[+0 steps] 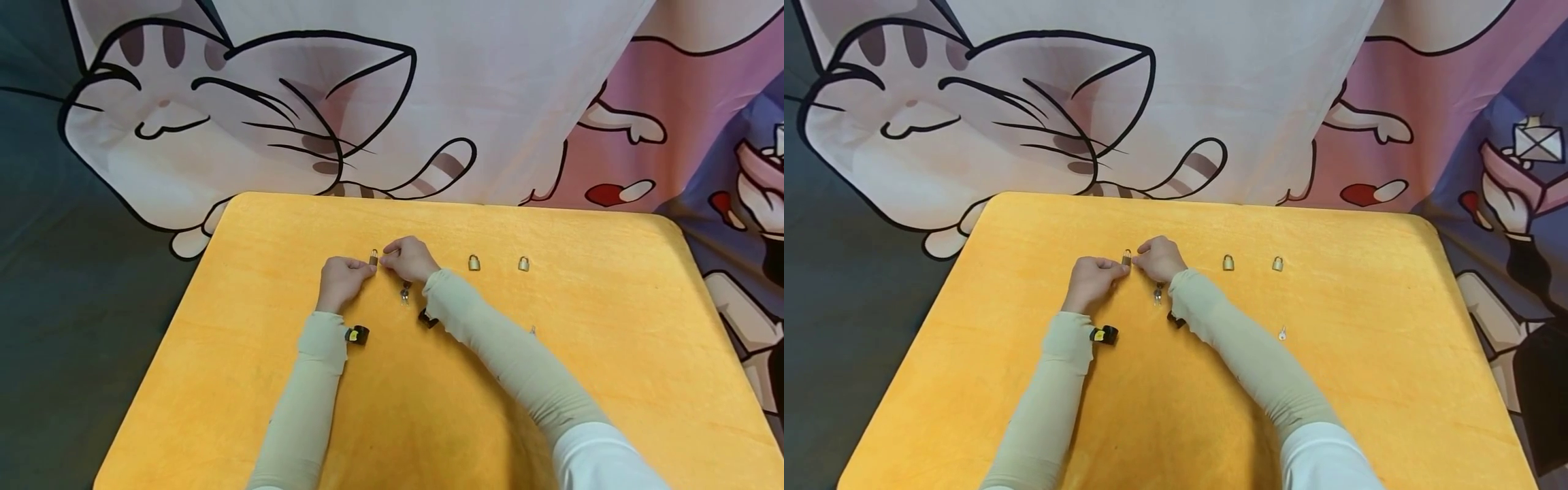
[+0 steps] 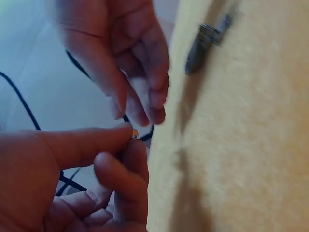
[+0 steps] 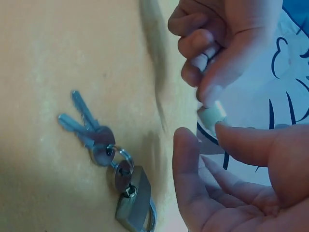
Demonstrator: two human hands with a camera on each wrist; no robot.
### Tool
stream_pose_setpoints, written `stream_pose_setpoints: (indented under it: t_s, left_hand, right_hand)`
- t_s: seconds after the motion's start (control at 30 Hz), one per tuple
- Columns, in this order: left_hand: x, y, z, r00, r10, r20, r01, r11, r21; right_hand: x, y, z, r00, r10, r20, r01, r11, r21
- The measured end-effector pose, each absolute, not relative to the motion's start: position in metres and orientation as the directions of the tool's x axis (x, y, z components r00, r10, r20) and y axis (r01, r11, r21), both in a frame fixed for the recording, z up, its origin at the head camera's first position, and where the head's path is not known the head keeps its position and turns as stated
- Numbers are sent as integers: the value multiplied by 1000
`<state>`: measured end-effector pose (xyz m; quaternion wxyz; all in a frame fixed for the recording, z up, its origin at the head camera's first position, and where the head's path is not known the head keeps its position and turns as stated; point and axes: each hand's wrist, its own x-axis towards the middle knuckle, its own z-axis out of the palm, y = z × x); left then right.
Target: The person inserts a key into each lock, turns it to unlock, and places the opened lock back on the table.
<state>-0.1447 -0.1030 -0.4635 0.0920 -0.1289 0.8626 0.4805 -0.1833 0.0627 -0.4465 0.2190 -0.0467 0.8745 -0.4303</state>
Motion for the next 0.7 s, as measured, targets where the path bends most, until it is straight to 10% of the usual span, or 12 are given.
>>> stream_pose_setpoints:
  t_s: [0.7]
  left_hand:
    - [-135, -98, -457, -969, -25, -247, -241, 346, 907]
  right_hand:
    - [-182, 70, -442, -881, -304, -363, 251, 350, -902]
